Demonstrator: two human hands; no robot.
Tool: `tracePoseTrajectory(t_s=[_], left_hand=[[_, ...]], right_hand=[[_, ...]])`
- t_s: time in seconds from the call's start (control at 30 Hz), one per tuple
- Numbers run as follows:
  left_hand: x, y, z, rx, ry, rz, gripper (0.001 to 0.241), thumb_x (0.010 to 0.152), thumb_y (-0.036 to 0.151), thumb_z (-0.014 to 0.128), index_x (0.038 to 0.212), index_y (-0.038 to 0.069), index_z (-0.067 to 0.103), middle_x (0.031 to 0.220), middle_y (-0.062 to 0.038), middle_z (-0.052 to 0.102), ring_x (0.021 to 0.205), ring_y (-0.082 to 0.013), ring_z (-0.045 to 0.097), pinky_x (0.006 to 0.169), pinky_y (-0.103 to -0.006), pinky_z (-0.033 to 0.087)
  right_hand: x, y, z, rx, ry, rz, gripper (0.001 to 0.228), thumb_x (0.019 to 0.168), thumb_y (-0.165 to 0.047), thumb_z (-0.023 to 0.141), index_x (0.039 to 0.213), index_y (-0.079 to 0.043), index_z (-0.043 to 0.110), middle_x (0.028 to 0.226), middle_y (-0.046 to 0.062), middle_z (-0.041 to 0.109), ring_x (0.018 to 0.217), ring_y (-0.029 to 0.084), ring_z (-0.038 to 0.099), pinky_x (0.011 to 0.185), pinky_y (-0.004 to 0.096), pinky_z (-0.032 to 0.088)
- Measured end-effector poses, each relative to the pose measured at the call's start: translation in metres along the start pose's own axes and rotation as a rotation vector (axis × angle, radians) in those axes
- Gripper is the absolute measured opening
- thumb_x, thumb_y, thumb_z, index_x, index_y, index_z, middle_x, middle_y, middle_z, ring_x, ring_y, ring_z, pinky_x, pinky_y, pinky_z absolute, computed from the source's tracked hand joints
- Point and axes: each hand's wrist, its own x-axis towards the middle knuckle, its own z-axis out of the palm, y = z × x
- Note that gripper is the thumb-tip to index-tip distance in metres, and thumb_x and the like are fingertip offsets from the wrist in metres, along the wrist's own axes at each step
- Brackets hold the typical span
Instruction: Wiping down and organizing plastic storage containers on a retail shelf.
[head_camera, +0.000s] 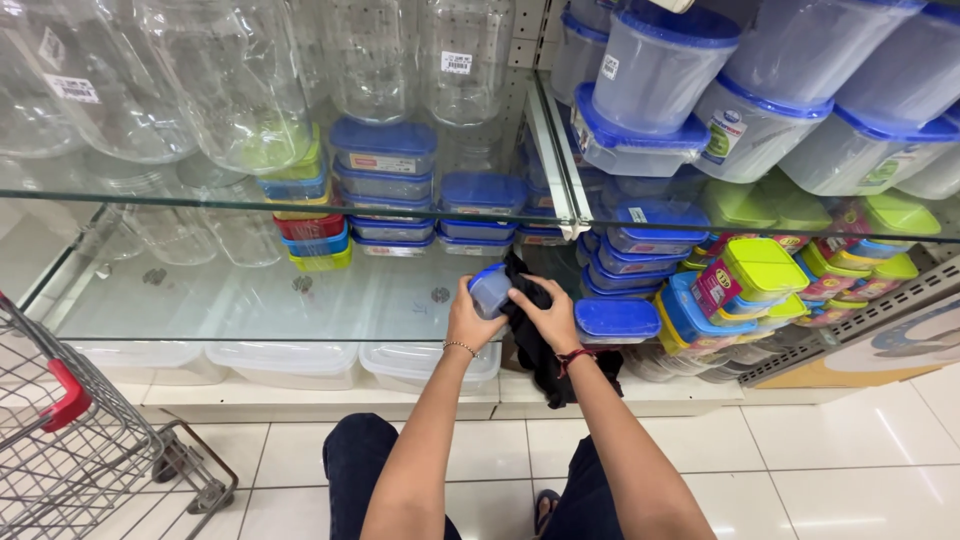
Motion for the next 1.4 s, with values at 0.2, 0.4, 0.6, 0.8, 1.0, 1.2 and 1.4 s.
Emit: tracePoseTrajectory(t_s=[0.2,0.4,0.6,0.8,1.0,1.2,1.4], left_hand=[[-0.003,0.018,-0.019,0.021,0.065,0.024,0.077,0.054,0.017,0.094,0.121,0.007,0.060,0.104,-0.018,0.074,0.097,-0.0372,0.072,0.081,-0.0420,0.057],[0.000,-0.038,0.012,0.002,0.173,0.070,0.025,0.079,0.009,0.075,0.103,0.005,0.070,0.094,-0.020,0.076,0.090,-0.0393,0.074,0.073,-0.0409,0.059],[-0.001,-0.014,0.013,0.158,0.130,0.046,0.040,0.083,0.002,0.068,0.122,0.008,0.069,0.097,-0.025,0.072,0.096,-0.0456,0.068,0.077,-0.0484,0.055],[-0.009,-0.020,0.005,0.060,0.135,0.080,0.049,0.073,0.002,0.074,0.120,0.008,0.062,0.095,-0.023,0.073,0.096,-0.0437,0.071,0.080,-0.0440,0.057],[-0.032,-0.068,-0.019,-0.271,0.073,-0.060,0.083,0.059,0.011,0.088,0.133,0.008,0.050,0.123,-0.014,0.064,0.112,-0.0268,0.064,0.089,-0.0373,0.056],[-0.076,-0.024,-0.094,0.014,0.201,0.050,0.103,0.058,0.029,0.094,0.143,0.009,0.039,0.117,-0.013,0.063,0.107,-0.0284,0.066,0.092,-0.0366,0.056],[-0.067,-0.037,-0.116,0.227,0.136,-0.138,0.084,0.058,0.043,0.095,0.125,0.011,0.056,0.116,-0.009,0.071,0.106,-0.0273,0.071,0.091,-0.0375,0.059]], right_hand=[[-0.012,-0.059,0.008,-0.057,0.090,-0.141,0.039,0.084,-0.035,0.083,0.114,-0.010,0.079,0.097,0.010,0.068,0.088,0.023,0.071,0.083,0.031,0.055],[-0.015,-0.098,0.021,-0.447,-0.090,-0.404,0.021,0.082,-0.037,0.080,0.093,-0.019,0.080,0.091,0.005,0.064,0.077,0.029,0.069,0.065,0.039,0.055],[-0.004,-0.090,0.020,-0.444,0.087,-0.103,0.025,0.082,-0.040,0.080,0.084,-0.016,0.079,0.084,0.009,0.064,0.078,0.035,0.069,0.062,0.045,0.054],[0.015,-0.073,0.022,-0.371,0.114,0.022,0.036,0.081,-0.047,0.078,0.090,-0.013,0.080,0.094,0.012,0.073,0.086,0.037,0.072,0.071,0.045,0.058],[0.013,-0.021,0.034,-0.451,-0.092,0.330,0.049,0.085,-0.056,0.070,0.110,-0.014,0.078,0.101,0.019,0.076,0.099,0.039,0.072,0.085,0.045,0.058],[-0.044,0.041,0.069,-0.526,-0.231,0.275,0.035,0.077,-0.044,0.078,0.105,-0.022,0.077,0.109,0.017,0.072,0.102,0.038,0.070,0.084,0.045,0.058],[-0.039,0.034,0.071,-0.329,-0.124,0.393,0.031,0.086,-0.044,0.075,0.110,-0.024,0.076,0.114,0.016,0.077,0.109,0.035,0.071,0.090,0.042,0.057]])
